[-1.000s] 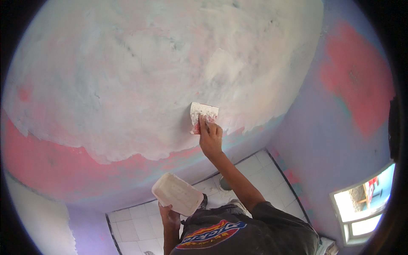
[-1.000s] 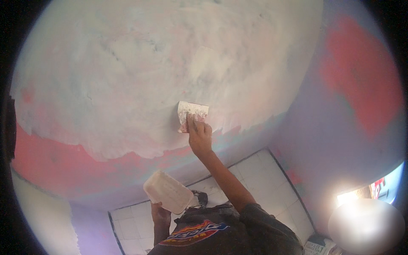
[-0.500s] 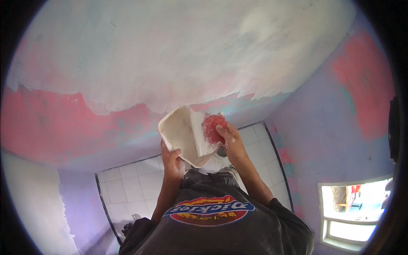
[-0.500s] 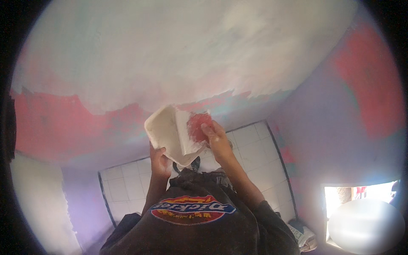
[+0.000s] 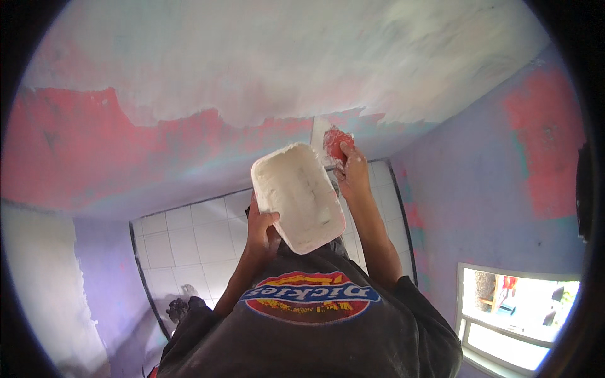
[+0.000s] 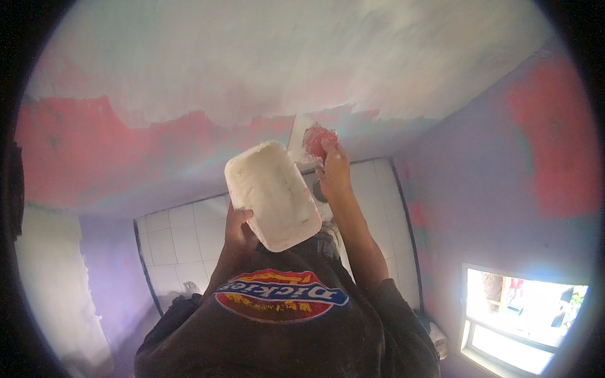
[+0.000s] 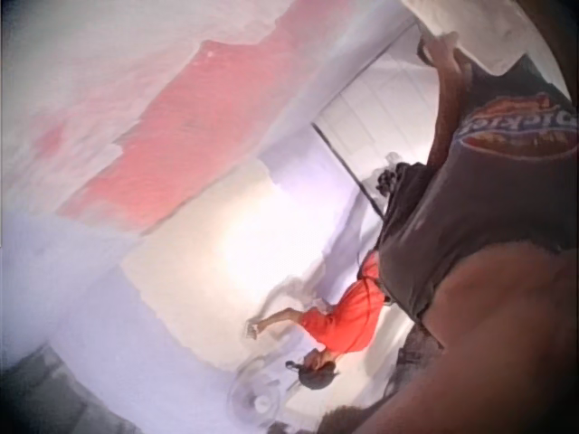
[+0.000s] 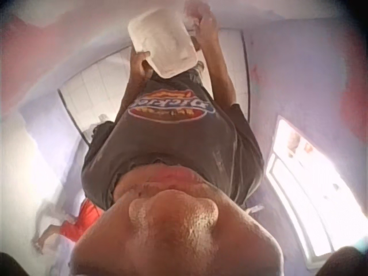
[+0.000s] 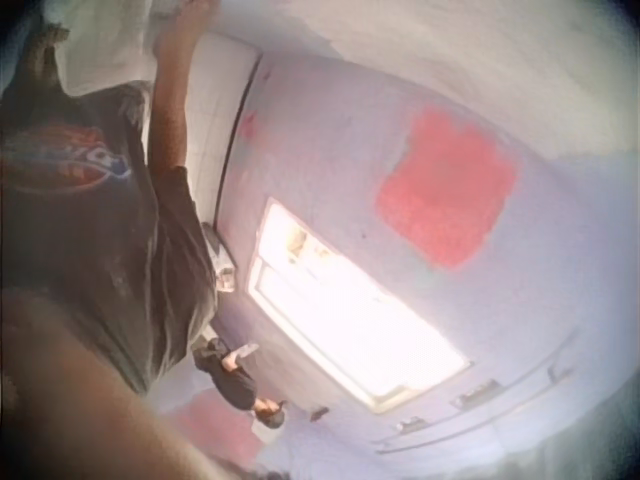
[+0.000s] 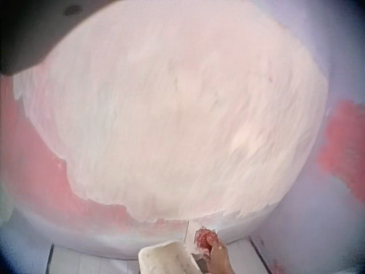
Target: The person repeatedly scoops white paint from a small container and applies it to the ceiling using a sponge. The ceiling is partially painted white over a pink and blue base. Another person is visible in the background working on a wall.
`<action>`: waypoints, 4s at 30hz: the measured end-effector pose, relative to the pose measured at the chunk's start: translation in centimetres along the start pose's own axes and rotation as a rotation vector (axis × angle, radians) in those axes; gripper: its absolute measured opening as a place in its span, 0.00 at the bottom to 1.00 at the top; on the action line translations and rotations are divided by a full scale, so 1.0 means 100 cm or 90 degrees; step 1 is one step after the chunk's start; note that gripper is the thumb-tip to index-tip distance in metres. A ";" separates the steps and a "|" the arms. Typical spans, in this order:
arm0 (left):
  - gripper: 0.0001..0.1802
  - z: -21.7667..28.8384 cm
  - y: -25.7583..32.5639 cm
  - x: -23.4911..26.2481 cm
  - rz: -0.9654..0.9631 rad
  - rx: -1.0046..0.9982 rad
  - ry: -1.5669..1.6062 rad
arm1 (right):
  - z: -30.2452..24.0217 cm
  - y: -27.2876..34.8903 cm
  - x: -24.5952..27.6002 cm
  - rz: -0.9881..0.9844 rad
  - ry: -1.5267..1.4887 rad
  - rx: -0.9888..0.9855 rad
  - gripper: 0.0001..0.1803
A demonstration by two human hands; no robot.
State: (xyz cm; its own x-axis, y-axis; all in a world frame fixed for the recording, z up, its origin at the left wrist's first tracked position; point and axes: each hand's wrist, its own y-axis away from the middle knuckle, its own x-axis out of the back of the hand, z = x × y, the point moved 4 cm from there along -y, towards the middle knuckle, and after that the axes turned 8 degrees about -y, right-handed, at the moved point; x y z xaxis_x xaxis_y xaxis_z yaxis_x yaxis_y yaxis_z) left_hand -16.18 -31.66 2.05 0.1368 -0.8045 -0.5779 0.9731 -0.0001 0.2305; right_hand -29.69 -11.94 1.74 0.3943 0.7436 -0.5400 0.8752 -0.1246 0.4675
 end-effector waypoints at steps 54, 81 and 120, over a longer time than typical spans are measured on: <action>0.37 -0.030 -0.028 0.066 0.042 0.058 0.011 | -0.102 -0.056 -0.068 -0.056 0.580 1.038 0.21; 0.39 -0.001 -0.022 0.075 0.005 0.035 0.077 | -0.226 -0.056 -0.094 0.034 0.684 1.106 0.20; 0.41 -0.120 -0.042 -0.079 0.095 -0.042 0.138 | -0.366 -0.004 -0.067 -0.051 0.721 1.369 0.25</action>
State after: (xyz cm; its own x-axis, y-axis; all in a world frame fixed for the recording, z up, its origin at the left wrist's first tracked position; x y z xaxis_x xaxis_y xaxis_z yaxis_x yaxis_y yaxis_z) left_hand -19.08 -18.14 -3.77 0.3091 -0.6469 -0.6971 0.9482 0.1537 0.2778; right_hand -42.94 7.22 30.78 0.7586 0.6039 0.2444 0.1183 0.2412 -0.9632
